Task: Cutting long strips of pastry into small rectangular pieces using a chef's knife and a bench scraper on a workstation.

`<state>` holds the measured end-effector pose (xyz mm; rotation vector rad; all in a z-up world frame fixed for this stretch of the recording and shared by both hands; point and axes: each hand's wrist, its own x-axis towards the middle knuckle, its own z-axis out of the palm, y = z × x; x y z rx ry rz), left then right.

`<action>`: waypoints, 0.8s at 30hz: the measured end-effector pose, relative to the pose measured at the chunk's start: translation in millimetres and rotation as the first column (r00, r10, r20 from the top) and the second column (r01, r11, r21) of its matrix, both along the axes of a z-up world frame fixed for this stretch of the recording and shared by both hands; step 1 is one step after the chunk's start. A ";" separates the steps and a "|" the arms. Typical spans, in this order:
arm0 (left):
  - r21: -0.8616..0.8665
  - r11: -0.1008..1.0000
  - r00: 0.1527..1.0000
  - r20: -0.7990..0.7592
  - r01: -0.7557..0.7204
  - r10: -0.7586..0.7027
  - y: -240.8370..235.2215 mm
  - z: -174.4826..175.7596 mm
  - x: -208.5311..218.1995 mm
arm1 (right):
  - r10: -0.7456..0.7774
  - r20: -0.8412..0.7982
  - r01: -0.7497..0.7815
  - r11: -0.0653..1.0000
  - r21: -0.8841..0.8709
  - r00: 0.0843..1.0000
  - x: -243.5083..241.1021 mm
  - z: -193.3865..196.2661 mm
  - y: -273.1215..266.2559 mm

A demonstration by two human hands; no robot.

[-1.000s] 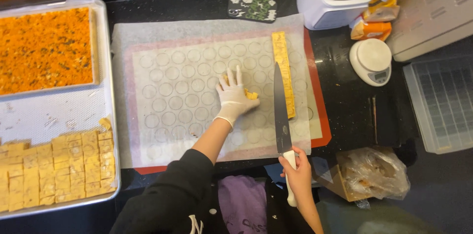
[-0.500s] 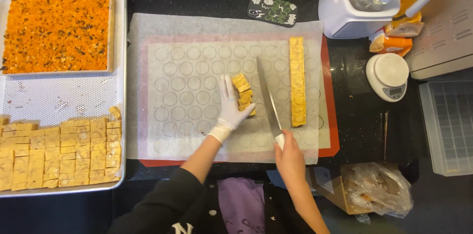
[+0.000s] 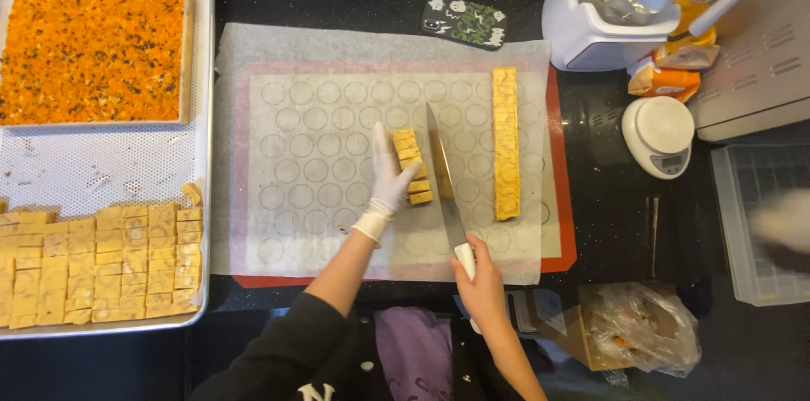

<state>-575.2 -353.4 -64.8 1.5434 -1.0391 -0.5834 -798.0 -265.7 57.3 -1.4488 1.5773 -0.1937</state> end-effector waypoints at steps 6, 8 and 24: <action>0.728 0.646 0.645 0.383 0.231 -0.661 -4.7 101.1 19.7 | -0.070 0.033 0.070 0.997 -0.008 0.997 -16.8 -3.2 6.8; 0.897 0.431 0.363 0.371 0.097 -0.854 -11.9 130.9 9.8 | -0.123 0.130 0.119 0.992 0.037 0.984 -17.8 -10.2 10.7; 0.516 0.823 0.719 0.476 0.239 -0.507 19.1 79.7 28.8 | -0.322 0.475 0.122 0.906 0.405 0.819 -3.8 -50.4 32.5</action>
